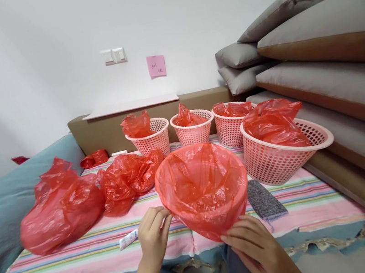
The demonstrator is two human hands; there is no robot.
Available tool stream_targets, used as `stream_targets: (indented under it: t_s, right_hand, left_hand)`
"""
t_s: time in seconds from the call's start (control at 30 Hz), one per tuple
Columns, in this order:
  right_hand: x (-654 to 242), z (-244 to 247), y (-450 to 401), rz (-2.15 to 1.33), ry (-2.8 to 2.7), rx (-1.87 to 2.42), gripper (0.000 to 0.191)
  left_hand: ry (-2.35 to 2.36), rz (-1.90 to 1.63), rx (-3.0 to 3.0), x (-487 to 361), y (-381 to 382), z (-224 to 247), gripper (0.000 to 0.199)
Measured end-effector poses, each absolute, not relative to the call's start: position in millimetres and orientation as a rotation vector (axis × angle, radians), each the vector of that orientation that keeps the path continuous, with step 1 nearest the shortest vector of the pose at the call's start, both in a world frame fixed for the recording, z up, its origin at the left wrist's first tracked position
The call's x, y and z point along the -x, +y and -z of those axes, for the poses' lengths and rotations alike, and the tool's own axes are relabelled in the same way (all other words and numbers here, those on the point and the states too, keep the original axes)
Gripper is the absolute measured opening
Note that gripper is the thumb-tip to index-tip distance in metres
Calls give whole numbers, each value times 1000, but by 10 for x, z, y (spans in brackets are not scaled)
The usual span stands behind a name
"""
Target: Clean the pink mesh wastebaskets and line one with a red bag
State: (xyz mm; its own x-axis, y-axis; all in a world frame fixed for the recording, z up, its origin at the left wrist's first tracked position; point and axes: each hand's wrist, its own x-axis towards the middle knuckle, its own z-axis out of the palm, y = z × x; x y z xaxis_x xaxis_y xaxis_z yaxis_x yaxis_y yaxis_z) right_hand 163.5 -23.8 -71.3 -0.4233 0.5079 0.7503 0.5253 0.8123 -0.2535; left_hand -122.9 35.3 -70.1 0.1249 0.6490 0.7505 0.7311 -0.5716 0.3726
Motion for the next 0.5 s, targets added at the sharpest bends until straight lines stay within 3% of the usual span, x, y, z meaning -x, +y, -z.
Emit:
stream_targets:
  t_s: [0.1,0.27,0.4,0.5]
  right_hand:
    - [-1640,840,-229,49,-2122,825,41]
    - [-1704,1137,-193,-10,-2074,1000,41]
    - [-1859,1363,-59,-473,-1834,1171,28]
    - [-1996,1383,140,-889,-1321,1256,39]
  left_hand:
    - [-1720,1670,2176,1202,307,1066,13]
    - [-1889,1720,2255,1128,312,1432,12]
    - [-1976,1808,2387,1232,409,1480,11]
    - [-2119,1975,2219,1367,485,1376,17]
